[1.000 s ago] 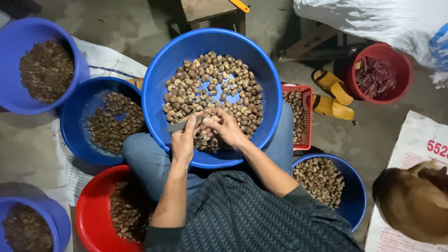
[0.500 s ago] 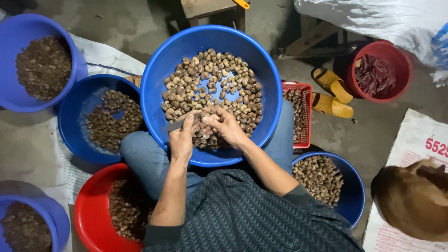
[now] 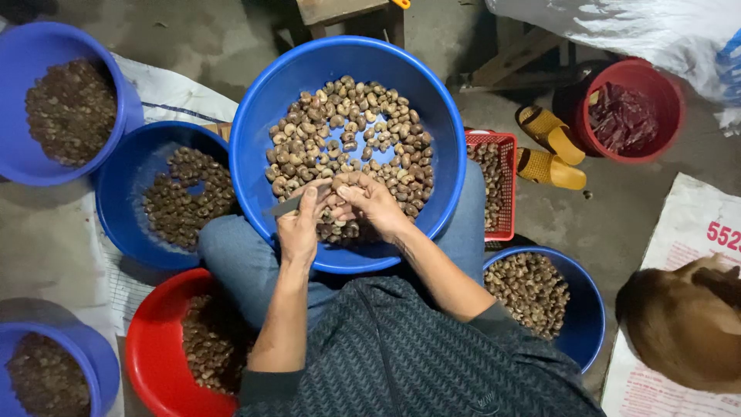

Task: Manually cracking and sorting nuts using a small metal tool while sitting on the floor

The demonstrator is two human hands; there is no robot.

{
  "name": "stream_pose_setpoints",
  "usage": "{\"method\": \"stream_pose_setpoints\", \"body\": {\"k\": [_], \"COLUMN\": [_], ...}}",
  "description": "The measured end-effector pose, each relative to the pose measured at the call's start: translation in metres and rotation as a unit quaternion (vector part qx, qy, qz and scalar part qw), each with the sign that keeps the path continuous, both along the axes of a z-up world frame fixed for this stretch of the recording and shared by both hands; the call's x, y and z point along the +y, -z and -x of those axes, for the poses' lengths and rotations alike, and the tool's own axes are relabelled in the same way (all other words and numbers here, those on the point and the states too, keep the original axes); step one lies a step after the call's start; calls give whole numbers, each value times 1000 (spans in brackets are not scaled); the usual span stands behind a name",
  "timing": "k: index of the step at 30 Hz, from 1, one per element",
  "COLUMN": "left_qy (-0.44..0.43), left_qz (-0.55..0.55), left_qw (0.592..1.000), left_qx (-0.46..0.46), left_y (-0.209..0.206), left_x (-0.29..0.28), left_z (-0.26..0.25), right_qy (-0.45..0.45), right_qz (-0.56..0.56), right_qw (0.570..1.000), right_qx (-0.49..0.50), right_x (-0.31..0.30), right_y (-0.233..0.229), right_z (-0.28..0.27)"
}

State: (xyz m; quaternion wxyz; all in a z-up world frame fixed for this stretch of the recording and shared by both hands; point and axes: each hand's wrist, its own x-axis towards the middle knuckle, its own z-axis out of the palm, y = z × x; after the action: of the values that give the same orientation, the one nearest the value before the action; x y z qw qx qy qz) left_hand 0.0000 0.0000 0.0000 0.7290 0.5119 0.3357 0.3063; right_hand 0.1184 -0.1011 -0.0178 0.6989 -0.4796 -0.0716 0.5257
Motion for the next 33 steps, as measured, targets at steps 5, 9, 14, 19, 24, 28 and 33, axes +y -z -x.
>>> {"method": "stream_pose_setpoints", "body": {"k": [5, 9, 14, 19, 24, 28, 33], "left_qy": [-20, 2, 3, 5, 4, 15, 22], "left_qz": [-4, -35, -59, -40, -19, -38, -33], "left_qw": [1000, 999, 995, 998, 999, 998, 998], "left_qx": [16, 31, 80, 52, 25, 42, 54], "left_y": [8, -5, 17, 10, 2, 1, 1], "left_x": [3, 4, 10, 7, 4, 5, 4], "left_z": [3, 2, 11, 4, 1, 3, 2], "right_qy": [-7, -8, -20, -15, -19, -10, 4], "right_qz": [-3, -8, 1, -10, -4, 6, 14], "right_qw": [1000, 999, 994, 996, 998, 998, 996], "right_qx": [-15, -50, -105, -87, -54, -54, -85], "right_x": [0, 1, -1, 1, 1, 0, 1], "right_y": [6, 3, 4, 6, 4, 0, 8], "right_z": [2, 2, 3, 5, 3, 4, 5]}}
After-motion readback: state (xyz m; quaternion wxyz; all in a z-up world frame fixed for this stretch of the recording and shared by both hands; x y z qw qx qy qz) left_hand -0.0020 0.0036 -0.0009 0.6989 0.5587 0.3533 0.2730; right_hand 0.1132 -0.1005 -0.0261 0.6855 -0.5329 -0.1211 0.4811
